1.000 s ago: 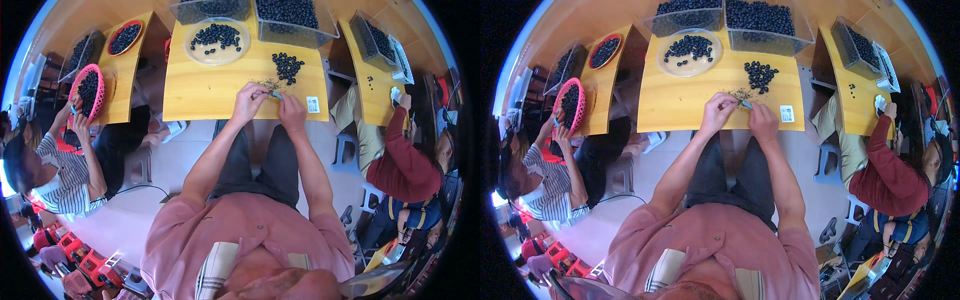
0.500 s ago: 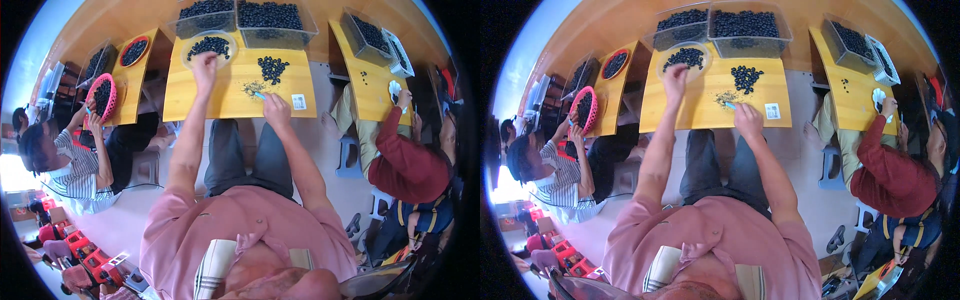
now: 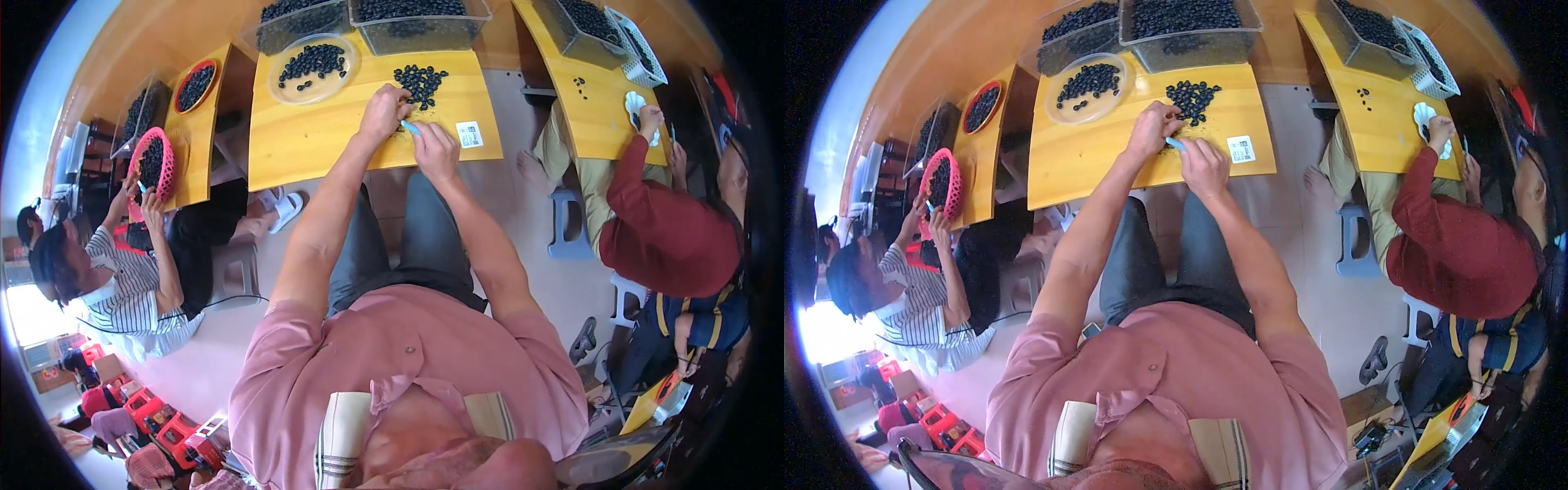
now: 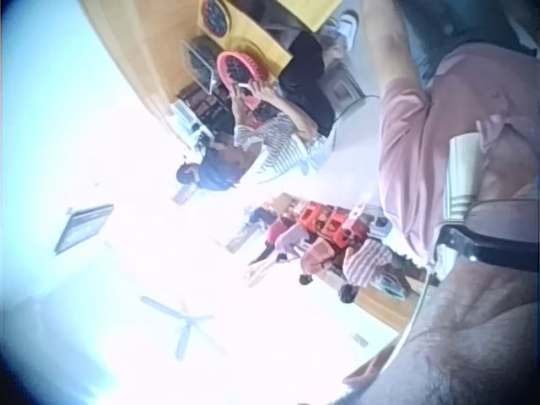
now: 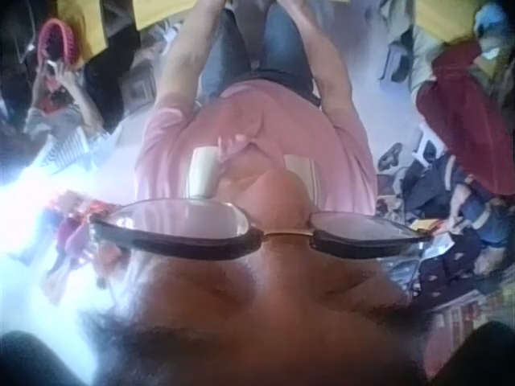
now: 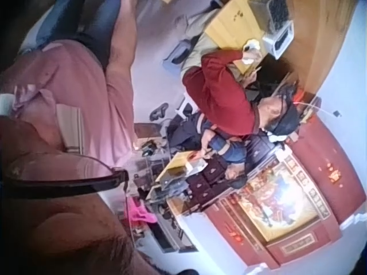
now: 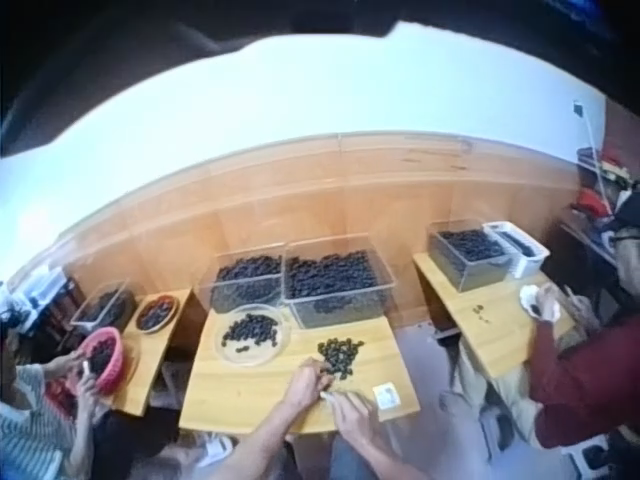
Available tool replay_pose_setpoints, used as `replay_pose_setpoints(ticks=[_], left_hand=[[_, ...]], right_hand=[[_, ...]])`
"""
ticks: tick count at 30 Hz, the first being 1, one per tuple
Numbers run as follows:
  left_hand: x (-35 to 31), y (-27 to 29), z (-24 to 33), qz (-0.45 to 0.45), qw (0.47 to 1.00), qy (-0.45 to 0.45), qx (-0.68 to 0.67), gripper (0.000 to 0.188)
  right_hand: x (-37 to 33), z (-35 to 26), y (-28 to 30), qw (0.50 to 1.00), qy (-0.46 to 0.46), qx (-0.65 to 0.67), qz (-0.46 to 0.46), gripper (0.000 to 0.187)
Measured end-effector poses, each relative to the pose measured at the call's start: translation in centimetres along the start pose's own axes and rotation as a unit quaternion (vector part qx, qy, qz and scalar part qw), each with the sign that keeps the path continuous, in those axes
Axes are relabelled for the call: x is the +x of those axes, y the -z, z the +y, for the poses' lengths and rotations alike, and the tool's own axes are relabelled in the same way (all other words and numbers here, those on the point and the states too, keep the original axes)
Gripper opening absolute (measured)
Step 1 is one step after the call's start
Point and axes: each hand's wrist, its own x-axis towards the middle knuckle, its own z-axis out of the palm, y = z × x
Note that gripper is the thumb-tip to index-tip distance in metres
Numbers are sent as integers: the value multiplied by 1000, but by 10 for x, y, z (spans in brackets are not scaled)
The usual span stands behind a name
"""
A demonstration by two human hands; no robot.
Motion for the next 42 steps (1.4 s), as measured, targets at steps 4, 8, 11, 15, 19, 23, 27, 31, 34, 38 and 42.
replay_pose_setpoints(ticks=[4, 8, 11, 15, 19, 23, 27, 31, 34, 38, 42], left_hand=[[4, -5, 0, -15, 999, 0, 49, 27], [-7, 4, 2, 2, 998, 56, 6, 27], [-32, 16, 6, 98, 977, 158, -107, 25], [-75, 32, -4, 230, 931, 203, -199, 21], [-94, 16, -21, 226, 947, 171, -153, 21], [-89, 20, -15, 202, 961, 129, -140, 21], [-91, 20, -7, 156, 962, 140, -175, 21], [-93, 23, -6, 174, 958, 117, -193, 20], [-94, 20, -10, 158, 959, 120, -205, 22], [-94, 14, -12, 165, 939, 139, -268, 24], [-95, 13, -9, 174, 937, 138, -269, 25]], right_hand=[[0, 1, -2, 1000, -7, -11, -10, 13], [-1, -1, 0, 1000, -9, -26, -3, 11], [-3, 3, 0, 999, -15, -38, 6, 12], [-7, 0, -1, 998, 9, -49, -38, 13], [0, -4, -5, 995, -4, -64, -71, 14], [7, -8, -6, 985, -61, -95, -131, 16], [4, -13, -10, 988, -21, -95, -121, 20], [0, -16, -12, 987, 32, -89, -130, 25], [-1, -15, -13, 988, 26, -106, -109, 29], [-1, -12, -13, 982, 114, -128, -84, 26], [-2, -13, -12, 979, 137, -127, -82, 22]])
